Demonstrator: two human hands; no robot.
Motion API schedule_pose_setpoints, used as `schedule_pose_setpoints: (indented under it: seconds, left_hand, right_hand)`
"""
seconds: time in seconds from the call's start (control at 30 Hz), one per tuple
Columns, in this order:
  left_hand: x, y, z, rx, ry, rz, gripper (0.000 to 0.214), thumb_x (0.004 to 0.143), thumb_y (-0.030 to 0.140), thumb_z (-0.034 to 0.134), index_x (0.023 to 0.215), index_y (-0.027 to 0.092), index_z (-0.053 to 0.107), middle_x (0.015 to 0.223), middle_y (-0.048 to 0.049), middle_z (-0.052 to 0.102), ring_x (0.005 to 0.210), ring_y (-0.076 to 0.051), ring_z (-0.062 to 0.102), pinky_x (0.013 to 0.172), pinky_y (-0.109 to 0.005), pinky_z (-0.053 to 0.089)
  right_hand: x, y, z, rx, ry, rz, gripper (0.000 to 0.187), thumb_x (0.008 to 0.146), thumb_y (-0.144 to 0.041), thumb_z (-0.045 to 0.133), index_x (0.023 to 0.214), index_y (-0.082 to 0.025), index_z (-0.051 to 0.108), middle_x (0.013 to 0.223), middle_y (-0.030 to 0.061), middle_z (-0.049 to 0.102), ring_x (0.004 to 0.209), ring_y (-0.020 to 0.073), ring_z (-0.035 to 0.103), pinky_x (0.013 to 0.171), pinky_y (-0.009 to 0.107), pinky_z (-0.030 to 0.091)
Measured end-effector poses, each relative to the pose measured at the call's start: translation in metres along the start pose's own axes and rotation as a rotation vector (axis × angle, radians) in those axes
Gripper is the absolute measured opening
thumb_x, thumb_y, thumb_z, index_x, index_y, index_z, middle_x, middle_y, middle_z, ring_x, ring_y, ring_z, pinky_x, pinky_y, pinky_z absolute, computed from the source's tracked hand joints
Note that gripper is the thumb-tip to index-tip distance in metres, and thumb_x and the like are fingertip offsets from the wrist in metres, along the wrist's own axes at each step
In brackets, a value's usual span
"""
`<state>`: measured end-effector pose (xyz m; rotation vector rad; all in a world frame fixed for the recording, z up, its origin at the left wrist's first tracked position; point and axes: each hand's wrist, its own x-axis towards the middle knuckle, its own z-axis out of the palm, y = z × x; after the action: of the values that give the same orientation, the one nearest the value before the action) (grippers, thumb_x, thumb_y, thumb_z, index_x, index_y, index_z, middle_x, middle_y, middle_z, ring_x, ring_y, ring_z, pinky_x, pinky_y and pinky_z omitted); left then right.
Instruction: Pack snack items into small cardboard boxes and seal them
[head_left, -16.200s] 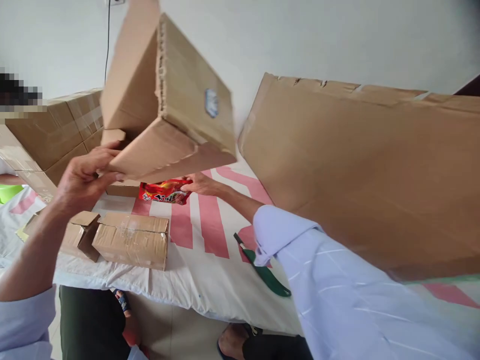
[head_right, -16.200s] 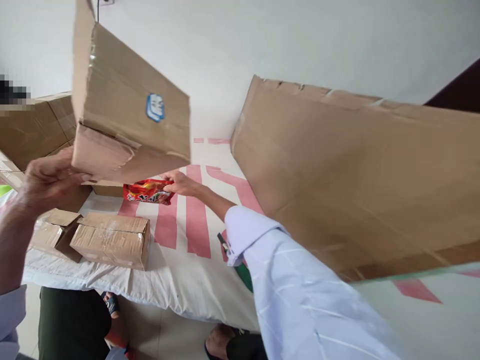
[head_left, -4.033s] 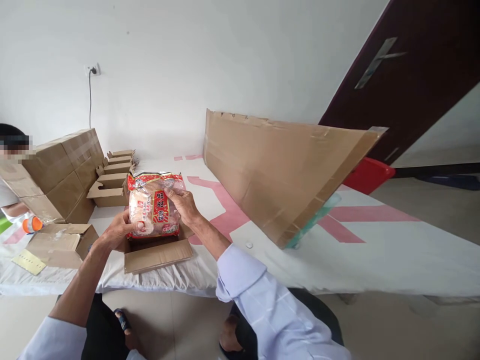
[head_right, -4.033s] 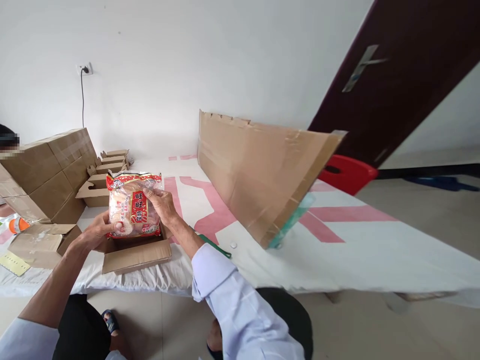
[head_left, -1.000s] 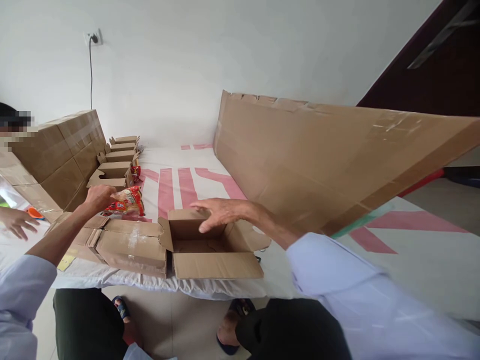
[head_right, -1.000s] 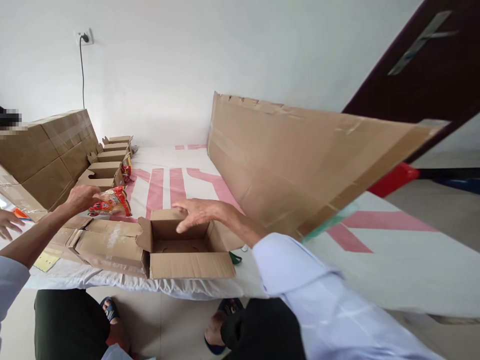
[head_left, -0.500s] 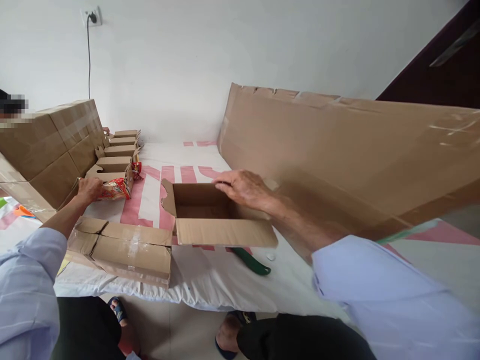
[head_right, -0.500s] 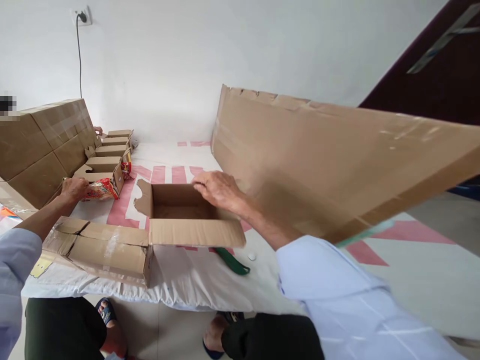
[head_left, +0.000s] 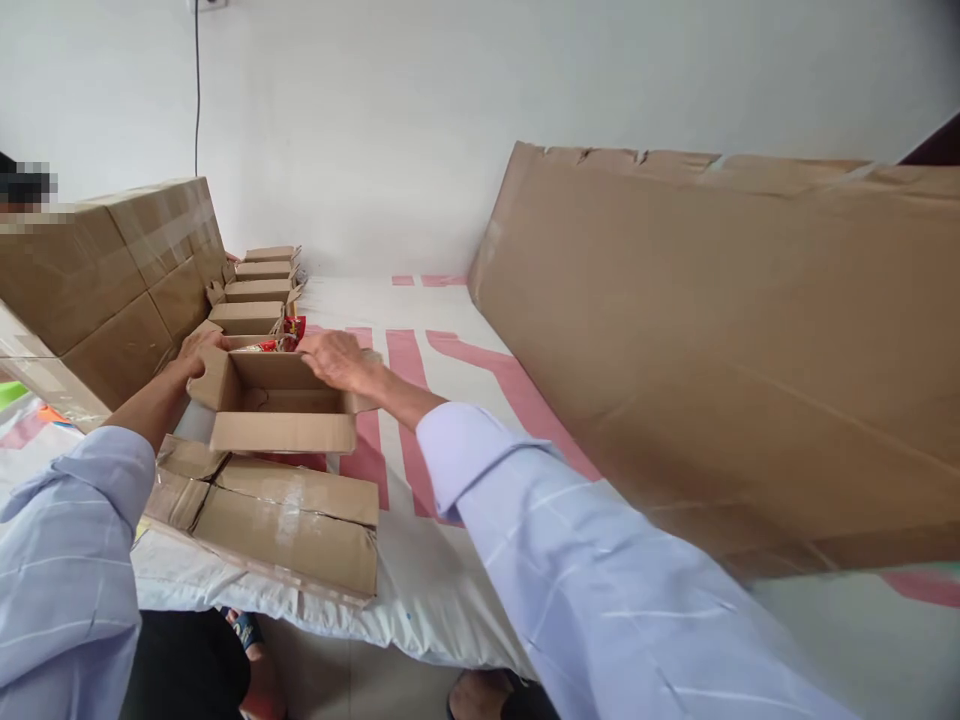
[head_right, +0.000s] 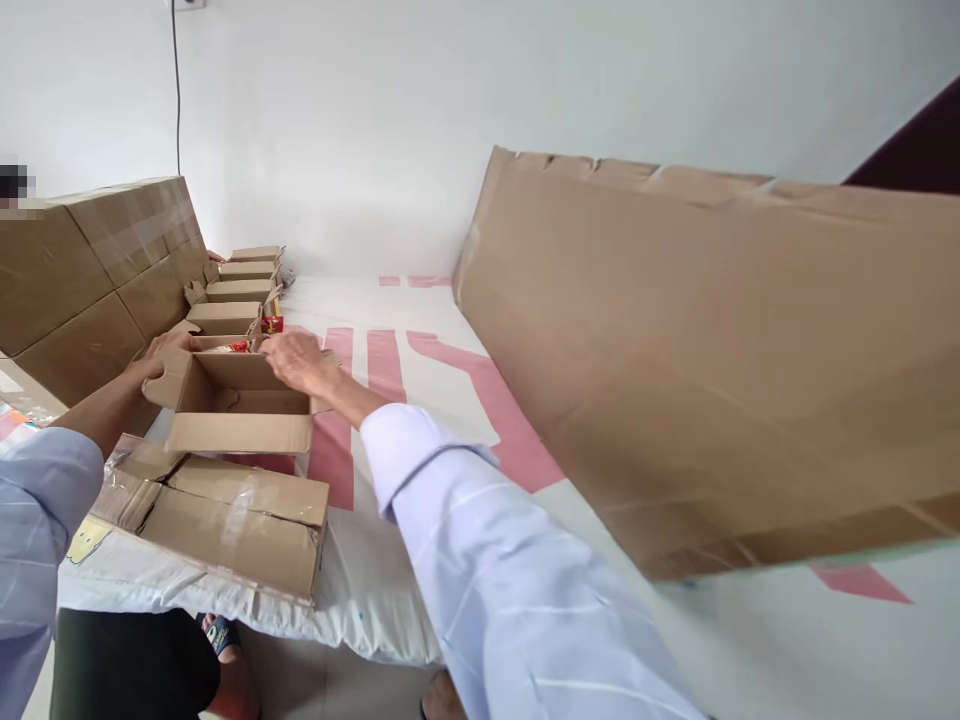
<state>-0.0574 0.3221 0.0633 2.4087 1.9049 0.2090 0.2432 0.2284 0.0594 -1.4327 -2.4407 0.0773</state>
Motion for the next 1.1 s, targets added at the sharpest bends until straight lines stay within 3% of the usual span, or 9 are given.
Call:
schedule_pose_setpoints:
  seconds: [0.1,0.17,0.27,0.4,0.5,0.63,0.77,0.93,1.1]
  left_hand:
    - [0.001,0.002,-0.018,-0.022,-0.086,0.006,0.033,0.084,0.041,0.078,0.102,0.014,0.083,0.092,-0.0074,0.082,0.101,-0.026,0.068,0.091,-0.03,0.052]
    - [-0.005,0.006,-0.032,-0.058,-0.069,0.018,0.04,0.09,0.041,0.071,0.112,0.01,0.083,0.1,-0.0097,0.085,0.103,-0.026,0.069,0.093,-0.032,0.054]
    - [-0.03,0.017,-0.046,-0.094,-0.034,0.064,0.045,0.098,0.044,0.061,0.126,0.015,0.081,0.113,-0.0096,0.085,0.105,-0.028,0.072,0.095,-0.038,0.057]
    - [-0.078,0.041,-0.034,-0.064,-0.352,0.284,0.062,0.078,0.039,0.082,0.138,0.022,0.077,0.131,-0.0044,0.082,0.117,-0.028,0.076,0.103,-0.036,0.059]
    - [-0.103,0.053,-0.013,0.089,-0.449,0.294,0.063,0.083,0.035,0.077,0.145,0.021,0.072,0.143,-0.01,0.078,0.129,-0.03,0.074,0.11,-0.036,0.056]
    - [-0.109,0.053,0.0,0.256,-0.397,0.274,0.047,0.094,0.035,0.067,0.14,0.027,0.074,0.139,-0.011,0.08,0.132,-0.034,0.073,0.109,-0.04,0.057]
    - [-0.101,0.042,-0.003,0.416,-0.373,0.207,0.045,0.094,0.033,0.07,0.138,0.028,0.074,0.138,-0.0126,0.08,0.129,-0.035,0.074,0.107,-0.043,0.057]
    - [-0.1,0.03,0.0,0.56,-0.431,0.13,0.051,0.089,0.036,0.077,0.139,0.029,0.075,0.144,-0.0139,0.077,0.137,-0.037,0.07,0.109,-0.045,0.057]
    - [-0.099,0.033,0.008,0.583,-0.391,0.12,0.042,0.096,0.034,0.067,0.136,0.029,0.075,0.146,-0.0134,0.076,0.139,-0.035,0.068,0.109,-0.044,0.057]
  right_hand:
    - [0.023,-0.032,0.022,-0.076,-0.106,-0.002,0.035,0.109,-0.011,0.048,0.123,-0.014,0.08,0.123,0.0177,0.081,0.116,0.0276,0.073,0.095,0.037,0.055]
    - [0.034,-0.044,0.034,-0.091,-0.132,0.018,0.037,0.105,-0.005,0.047,0.125,-0.012,0.078,0.123,0.021,0.08,0.116,0.0287,0.074,0.095,0.038,0.056]
    - [0.044,-0.054,0.048,-0.071,-0.108,0.012,0.041,0.105,-0.004,0.045,0.131,-0.009,0.075,0.128,0.0248,0.077,0.12,0.0293,0.072,0.102,0.04,0.054]
    - [0.045,-0.059,0.052,-0.032,-0.057,0.005,0.042,0.11,-0.011,0.041,0.137,-0.008,0.073,0.136,0.0248,0.074,0.127,0.0307,0.068,0.107,0.043,0.053]
    - [0.029,-0.054,0.041,-0.016,-0.009,0.017,0.039,0.111,-0.02,0.045,0.136,-0.011,0.074,0.142,0.0207,0.072,0.132,0.0316,0.065,0.107,0.042,0.053]
    - [-0.031,-0.028,0.023,0.104,0.128,0.055,0.036,0.11,-0.022,0.049,0.134,-0.017,0.075,0.14,0.014,0.074,0.124,0.0268,0.069,0.104,0.039,0.054]
    - [-0.132,0.012,0.024,0.254,0.345,0.067,0.031,0.107,-0.023,0.055,0.13,-0.021,0.076,0.125,0.0112,0.078,0.113,0.0255,0.073,0.097,0.037,0.056]
    - [-0.26,0.043,0.07,0.281,0.517,0.144,0.029,0.11,-0.028,0.051,0.12,-0.023,0.077,0.105,0.0096,0.079,0.097,0.0263,0.075,0.083,0.038,0.059]
    - [-0.324,0.045,0.133,0.295,0.489,0.164,0.024,0.11,-0.025,0.052,0.11,-0.023,0.076,0.098,0.0082,0.079,0.091,0.0265,0.076,0.081,0.04,0.061]
